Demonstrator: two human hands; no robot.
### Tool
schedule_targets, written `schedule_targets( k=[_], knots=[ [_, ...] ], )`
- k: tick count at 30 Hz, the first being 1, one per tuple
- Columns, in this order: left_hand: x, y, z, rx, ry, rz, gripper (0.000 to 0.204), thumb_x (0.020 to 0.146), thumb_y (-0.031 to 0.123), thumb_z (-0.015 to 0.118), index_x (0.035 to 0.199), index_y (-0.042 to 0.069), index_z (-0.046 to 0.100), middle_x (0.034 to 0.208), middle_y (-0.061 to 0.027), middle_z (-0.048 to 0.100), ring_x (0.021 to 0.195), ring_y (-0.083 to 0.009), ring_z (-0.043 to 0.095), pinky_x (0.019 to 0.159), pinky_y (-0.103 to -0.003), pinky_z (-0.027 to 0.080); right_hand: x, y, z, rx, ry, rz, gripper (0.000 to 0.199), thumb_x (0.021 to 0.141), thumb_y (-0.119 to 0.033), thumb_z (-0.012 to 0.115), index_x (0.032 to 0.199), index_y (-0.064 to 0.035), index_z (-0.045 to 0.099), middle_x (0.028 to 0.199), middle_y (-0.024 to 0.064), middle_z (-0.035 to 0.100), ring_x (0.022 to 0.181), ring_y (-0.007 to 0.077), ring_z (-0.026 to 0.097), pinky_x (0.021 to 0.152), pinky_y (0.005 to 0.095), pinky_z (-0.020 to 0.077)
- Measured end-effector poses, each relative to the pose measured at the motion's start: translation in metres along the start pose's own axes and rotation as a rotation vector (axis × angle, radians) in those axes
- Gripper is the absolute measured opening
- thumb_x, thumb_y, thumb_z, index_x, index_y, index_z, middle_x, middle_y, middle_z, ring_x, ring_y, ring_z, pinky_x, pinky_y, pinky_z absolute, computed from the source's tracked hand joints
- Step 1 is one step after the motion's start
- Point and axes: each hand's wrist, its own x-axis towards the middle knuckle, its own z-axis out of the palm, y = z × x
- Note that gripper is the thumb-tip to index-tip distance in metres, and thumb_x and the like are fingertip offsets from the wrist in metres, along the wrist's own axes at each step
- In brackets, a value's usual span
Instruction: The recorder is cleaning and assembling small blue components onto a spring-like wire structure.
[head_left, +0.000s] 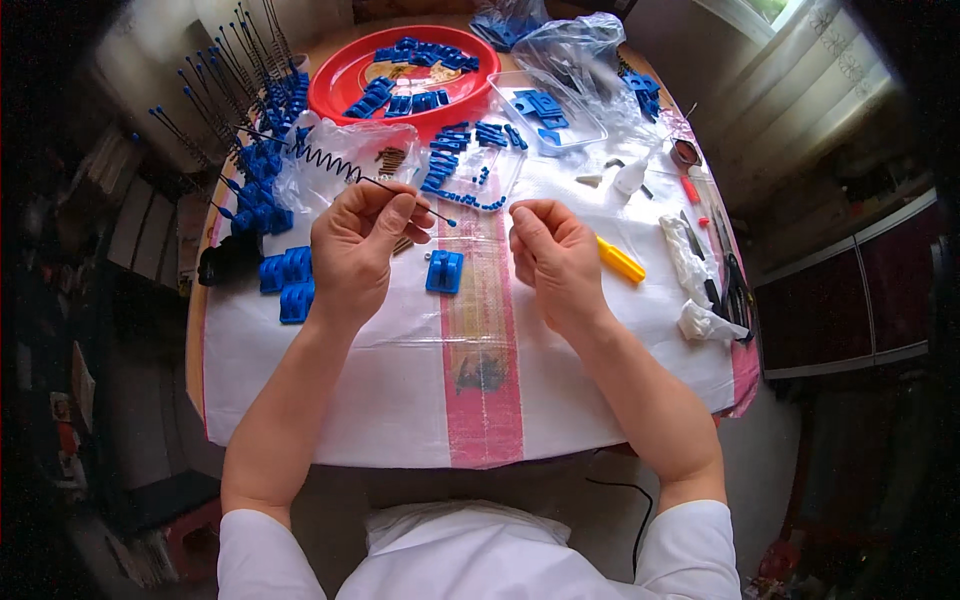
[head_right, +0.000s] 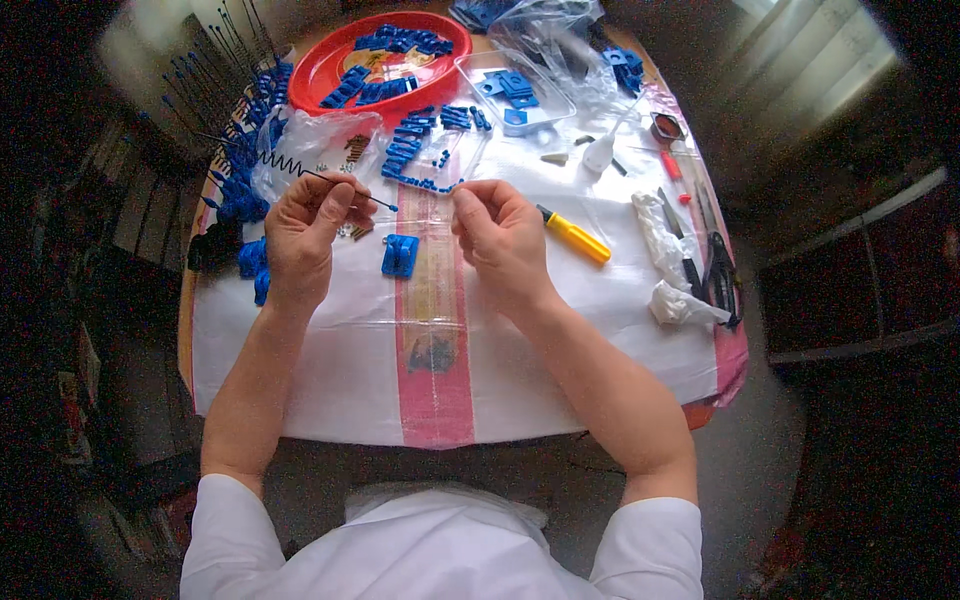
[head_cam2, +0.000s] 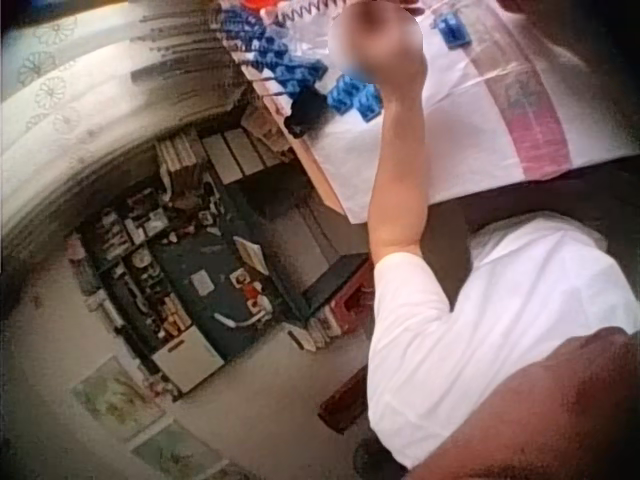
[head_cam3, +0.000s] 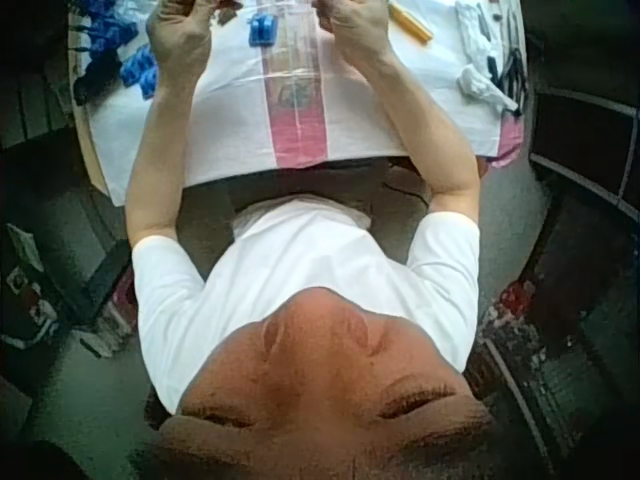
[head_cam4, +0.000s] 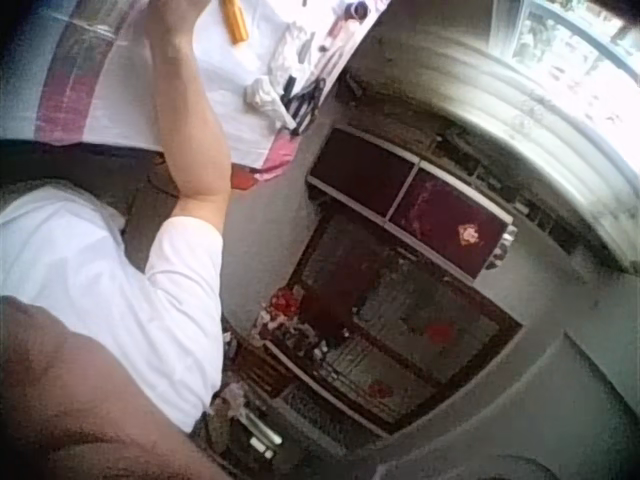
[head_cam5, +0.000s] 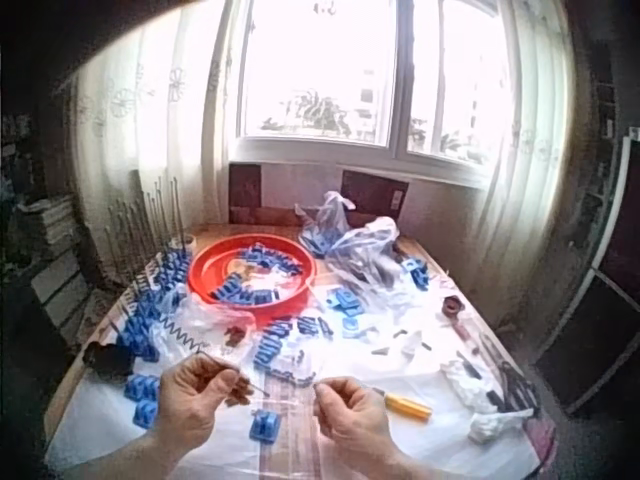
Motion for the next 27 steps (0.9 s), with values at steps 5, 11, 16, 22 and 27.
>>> schedule_targets(
  k=[5,11,16,22,27],
  knots=[
    [-0.003,-0.001,0.001,0.006,-0.029,0.02,0.014,0.096,0.015,0.061,0.099,0.002,0.064,0.091,-0.0095,0.069,0.081,-0.0152,0.068,0.069,-0.029,0.057,0.005,0.003,0.003,-0.132,0.065,-0.075,0.016,0.093,-0.017,0.066,0.1,-0.0039,0.062,0.073,-0.0029,0.056,0.056,0.0013,0.045,0.046,0.0169,0.0322],
    [-0.004,-0.004,0.002,0.034,-0.046,0.028,0.015,0.096,0.015,0.061,0.1,0.001,0.064,0.09,-0.0094,0.068,0.081,-0.015,0.068,0.069,-0.029,0.057,0.004,0.004,0.004,-0.256,0.046,-0.041,0.015,0.093,-0.012,0.061,0.098,0.0014,0.062,0.081,0.0007,0.061,0.073,0.0052,0.053,0.065,0.021,0.044],
    [-0.005,-0.009,-0.001,0.033,-0.067,0.013,0.015,0.096,0.016,0.06,0.101,0.001,0.063,0.092,-0.0098,0.068,0.082,-0.0149,0.067,0.069,-0.029,0.056,0.004,0.006,0.003,-0.319,0.039,-0.056,0.016,0.092,-0.013,0.063,0.097,0.0014,0.062,0.081,0.0008,0.061,0.072,0.0051,0.053,0.066,0.0208,0.0444],
    [-0.007,-0.01,-0.002,-0.021,-0.076,-0.01,0.014,0.096,0.014,0.06,0.101,0.002,0.063,0.094,-0.0093,0.068,0.083,-0.0149,0.067,0.071,-0.029,0.056,0.001,0.008,0.005,-0.516,-0.015,-0.179,0.014,0.09,-0.012,0.065,0.091,0.0017,0.064,0.077,0.0011,0.063,0.068,0.0053,0.055,0.06,0.0212,0.0449],
    [-0.01,-0.009,0.001,0.026,-0.107,0.022,0.013,0.096,0.012,0.059,0.102,0.002,0.063,0.095,-0.0092,0.068,0.084,-0.0146,0.066,0.071,-0.029,0.055,0.0,0.011,0.004,-0.528,-0.019,-0.203,0.013,0.089,-0.01,0.062,0.09,0.0026,0.065,0.075,0.0017,0.064,0.066,0.0051,0.055,0.058,0.0217,0.0449]
  ],
)
